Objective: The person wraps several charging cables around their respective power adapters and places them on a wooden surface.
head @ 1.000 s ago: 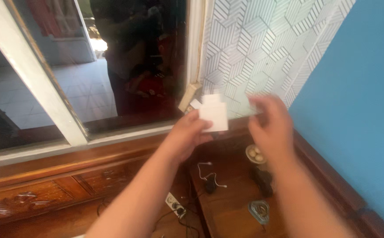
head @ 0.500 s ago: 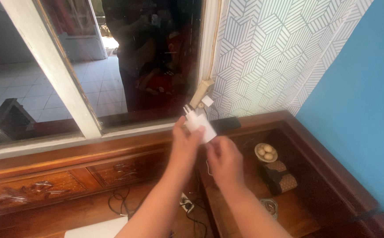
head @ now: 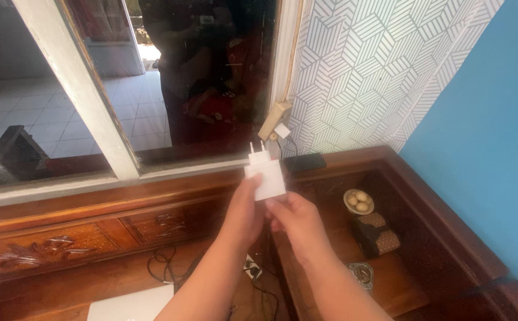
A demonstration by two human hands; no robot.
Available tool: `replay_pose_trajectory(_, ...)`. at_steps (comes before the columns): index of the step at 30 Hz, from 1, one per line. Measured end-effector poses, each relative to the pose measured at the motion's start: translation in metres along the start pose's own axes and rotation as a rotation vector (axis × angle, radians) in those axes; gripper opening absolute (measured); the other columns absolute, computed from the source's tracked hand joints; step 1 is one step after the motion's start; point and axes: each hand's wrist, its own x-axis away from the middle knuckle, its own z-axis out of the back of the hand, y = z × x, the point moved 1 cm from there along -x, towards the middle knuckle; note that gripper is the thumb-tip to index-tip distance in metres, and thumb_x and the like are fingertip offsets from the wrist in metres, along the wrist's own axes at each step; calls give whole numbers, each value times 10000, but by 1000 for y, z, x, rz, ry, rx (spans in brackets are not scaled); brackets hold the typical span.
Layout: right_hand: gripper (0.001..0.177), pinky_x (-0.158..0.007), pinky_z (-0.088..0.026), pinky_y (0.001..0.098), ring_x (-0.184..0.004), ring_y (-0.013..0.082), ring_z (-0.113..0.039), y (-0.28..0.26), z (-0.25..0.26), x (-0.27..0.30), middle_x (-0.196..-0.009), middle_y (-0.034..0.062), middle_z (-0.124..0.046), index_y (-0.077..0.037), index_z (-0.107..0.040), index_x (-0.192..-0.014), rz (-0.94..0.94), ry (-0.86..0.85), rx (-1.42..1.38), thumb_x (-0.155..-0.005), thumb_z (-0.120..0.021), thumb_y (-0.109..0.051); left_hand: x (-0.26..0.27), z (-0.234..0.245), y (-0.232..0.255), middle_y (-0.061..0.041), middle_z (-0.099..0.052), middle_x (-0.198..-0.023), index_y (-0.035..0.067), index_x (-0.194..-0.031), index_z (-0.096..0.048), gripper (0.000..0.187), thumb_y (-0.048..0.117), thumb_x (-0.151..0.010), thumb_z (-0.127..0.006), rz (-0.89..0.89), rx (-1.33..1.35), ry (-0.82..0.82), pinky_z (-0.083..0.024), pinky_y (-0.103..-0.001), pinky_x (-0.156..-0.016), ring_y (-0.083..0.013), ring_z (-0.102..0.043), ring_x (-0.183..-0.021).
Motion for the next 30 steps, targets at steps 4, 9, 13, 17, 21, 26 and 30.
replay_pose_trajectory(4,172,-723,-488,269,-777,111,-619,12,0,0,-841,27,-699,-7,-714,-992,87,26,-8,-932,-640,-151,11,-11,9,-153,-702,-1152,71,-1357,-502,462,245,-931,-546,90,-248,156,-563,-318,-735,-208,-691,-979)
replay_pose_trajectory(9,161,-717,-476,302,-769,146,-598,32,-5,2,-812,52,-669,13,-695,-959,194,19,-77,-962,-619,-130,3,-16,5,-198,-708,-1155,-1,-1367,-500,481,188,-924,-516,42,-86,218,-604,-374,-826,-296,-712,-1034)
replay_pose_trajectory(13,136,-738,-528,301,-764,161,-650,45,-13,8,-806,63,-704,-23,-682,-977,42,61,-15,-938,-627,-142,-6,-9,28,-176,-716,-1175,-2,-1373,-478,486,206,-935,-507,-39,-152,354,-598,-412,-861,-302,-711,-1047)
replay_pose_trajectory(17,156,-742,-504,293,-771,145,-638,25,-4,14,-837,68,-703,-40,-713,-1047,120,115,-39,-954,-650,-149,-10,-5,40,-162,-696,-1192,25,-1379,-465,487,197,-929,-533,-14,-256,297,-579,-413,-933,-280,-699,-1083)
replay_pose_trajectory(21,194,-818,-590,333,-784,167,-666,-18,14,1,-859,69,-713,-33,-728,-1089,31,197,-120,-929,-641,-99,1,-1,29,-138,-668,-1256,9,-1391,-515,503,211,-936,-585,37,-244,218,-553,-437,-992,-250,-663,-1134)
replay_pose_trajectory(26,205,-887,-602,343,-871,184,-710,-44,17,-11,-950,90,-753,22,-705,-1091,82,107,-142,-897,-660,-28,13,-3,25,-134,-639,-1290,20,-1424,-498,529,224,-946,-599,55,-34,67,-511,-457,-1043,-255,-629,-1166)
replay_pose_trajectory(30,202,-886,-593,333,-905,178,-704,-35,11,-12,-996,108,-733,25,-688,-1101,135,125,-200,-901,-670,2,18,-16,26,-131,-624,-1295,57,-1418,-482,530,224,-930,-601,71,-16,53,-514,-453,-1056,-262,-622,-1195)
